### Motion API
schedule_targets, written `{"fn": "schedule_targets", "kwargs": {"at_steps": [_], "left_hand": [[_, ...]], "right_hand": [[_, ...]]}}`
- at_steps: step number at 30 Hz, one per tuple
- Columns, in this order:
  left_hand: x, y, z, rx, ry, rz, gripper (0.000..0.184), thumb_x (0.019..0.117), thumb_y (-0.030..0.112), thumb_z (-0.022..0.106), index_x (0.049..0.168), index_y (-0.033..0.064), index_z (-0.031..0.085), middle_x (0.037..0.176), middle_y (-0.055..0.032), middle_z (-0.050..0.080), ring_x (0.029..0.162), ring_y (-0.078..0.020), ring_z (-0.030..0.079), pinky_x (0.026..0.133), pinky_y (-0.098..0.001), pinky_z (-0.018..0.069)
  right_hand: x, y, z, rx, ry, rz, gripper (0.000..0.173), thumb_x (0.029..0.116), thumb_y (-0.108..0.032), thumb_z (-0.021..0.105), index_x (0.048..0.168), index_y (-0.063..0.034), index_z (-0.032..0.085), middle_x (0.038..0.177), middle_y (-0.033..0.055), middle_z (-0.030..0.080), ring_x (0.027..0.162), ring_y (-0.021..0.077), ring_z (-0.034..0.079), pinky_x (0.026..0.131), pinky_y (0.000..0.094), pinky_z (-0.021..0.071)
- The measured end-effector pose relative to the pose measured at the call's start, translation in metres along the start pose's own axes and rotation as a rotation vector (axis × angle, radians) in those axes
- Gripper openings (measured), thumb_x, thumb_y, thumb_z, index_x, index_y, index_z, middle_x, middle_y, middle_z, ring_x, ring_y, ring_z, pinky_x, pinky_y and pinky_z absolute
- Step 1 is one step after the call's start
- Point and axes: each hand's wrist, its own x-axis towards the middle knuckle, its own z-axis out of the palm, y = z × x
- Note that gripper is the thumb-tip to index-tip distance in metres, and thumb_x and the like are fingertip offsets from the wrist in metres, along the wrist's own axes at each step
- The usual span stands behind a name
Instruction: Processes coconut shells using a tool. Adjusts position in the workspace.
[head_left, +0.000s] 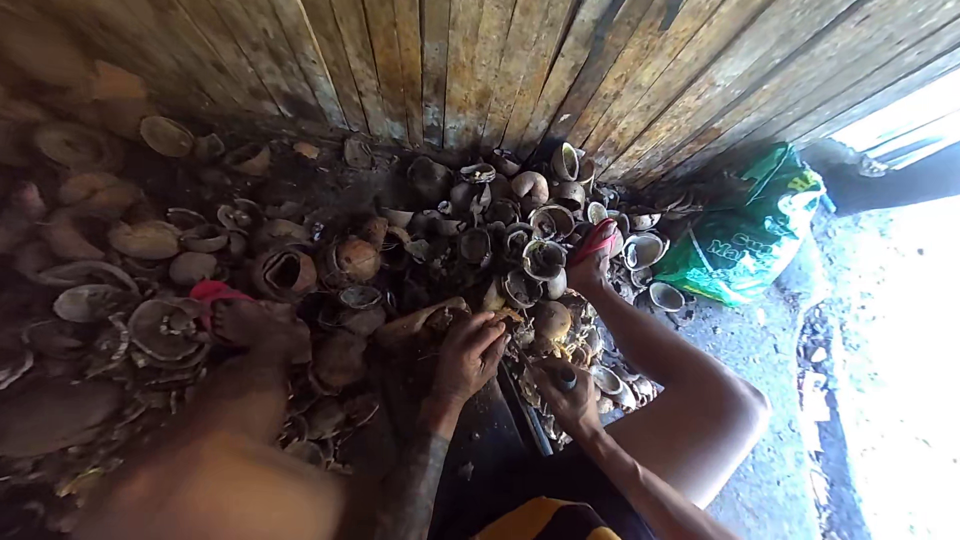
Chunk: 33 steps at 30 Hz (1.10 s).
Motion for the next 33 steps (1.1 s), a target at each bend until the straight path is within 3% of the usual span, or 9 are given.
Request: {"fn": "schedule_targets", "kwargs": {"at_steps": [6, 12, 15, 20, 24, 28, 33], "left_hand": [[0.001, -0.012, -0.019, 0.045, -0.001, -0.072, 0.023, 0.0976, 0.023, 0.067, 0.106, 0.0044, 0.078, 0.118, -0.0162, 0.071, 0.111, -0.0207, 0.068, 0.098, -0.0347, 0.0565], [-0.003, -0.017, -0.022, 0.031, 0.107, -0.086, 0.022, 0.0973, 0.019, 0.067, 0.105, 0.0004, 0.076, 0.116, -0.0193, 0.070, 0.111, -0.0194, 0.068, 0.096, -0.0283, 0.0570], [-0.007, -0.024, -0.024, 0.004, 0.153, -0.126, 0.021, 0.0975, 0.016, 0.066, 0.105, -0.0021, 0.075, 0.116, -0.0187, 0.069, 0.108, -0.0176, 0.069, 0.091, -0.0270, 0.0589], [-0.006, -0.030, -0.028, -0.004, 0.197, -0.116, 0.019, 0.0972, 0.011, 0.066, 0.104, -0.0044, 0.073, 0.114, -0.0201, 0.069, 0.107, -0.0195, 0.070, 0.091, -0.0295, 0.0600], [-0.010, -0.031, -0.024, 0.031, 0.224, -0.164, 0.020, 0.0981, 0.013, 0.065, 0.104, -0.0039, 0.074, 0.117, -0.0194, 0.069, 0.108, -0.0193, 0.069, 0.091, -0.0291, 0.0598], [-0.012, -0.030, -0.017, 0.071, 0.282, -0.177, 0.020, 0.0981, 0.011, 0.063, 0.103, -0.0062, 0.073, 0.115, -0.0209, 0.070, 0.108, -0.0207, 0.070, 0.092, -0.0293, 0.0591], [-0.021, -0.020, -0.020, 0.158, 0.279, -0.177, 0.021, 0.0980, 0.012, 0.063, 0.108, -0.0048, 0.072, 0.120, -0.0208, 0.069, 0.117, -0.0245, 0.067, 0.098, -0.0341, 0.0579]], "right_hand": [[0.014, 0.004, 0.031, 0.001, -0.086, 0.057, 0.017, 0.0890, -0.019, 0.071, 0.099, -0.0060, 0.077, 0.086, 0.0015, 0.074, 0.074, 0.0023, 0.067, 0.072, 0.0233, 0.0569], [0.007, 0.008, 0.042, -0.103, -0.085, -0.084, 0.021, 0.0894, -0.022, 0.071, 0.103, -0.0068, 0.077, 0.084, 0.0041, 0.075, 0.070, 0.0080, 0.070, 0.066, 0.0284, 0.0592], [0.010, 0.015, 0.039, -0.047, -0.099, -0.045, 0.019, 0.0910, -0.020, 0.070, 0.102, -0.0060, 0.077, 0.086, 0.0023, 0.075, 0.074, 0.0026, 0.069, 0.071, 0.0224, 0.0579], [0.015, 0.011, 0.036, 0.001, -0.077, 0.018, 0.018, 0.0897, -0.020, 0.069, 0.097, -0.0051, 0.077, 0.082, -0.0008, 0.072, 0.070, -0.0023, 0.063, 0.068, 0.0182, 0.0537], [0.016, 0.006, 0.038, 0.219, -0.033, 0.213, 0.007, 0.0897, -0.011, 0.071, 0.087, -0.0054, 0.074, 0.070, -0.0030, 0.068, 0.058, 0.0015, 0.060, 0.055, 0.0205, 0.0521], [0.008, 0.006, 0.039, 0.372, -0.021, 0.406, 0.012, 0.0903, -0.015, 0.071, 0.082, -0.0067, 0.071, 0.062, -0.0023, 0.061, 0.050, 0.0058, 0.053, 0.049, 0.0251, 0.0476], [-0.011, 0.000, 0.051, 0.574, 0.060, 0.589, 0.012, 0.0933, -0.011, 0.068, 0.086, -0.0022, 0.068, 0.065, 0.0026, 0.063, 0.052, 0.0097, 0.055, 0.051, 0.0288, 0.0505]]}}
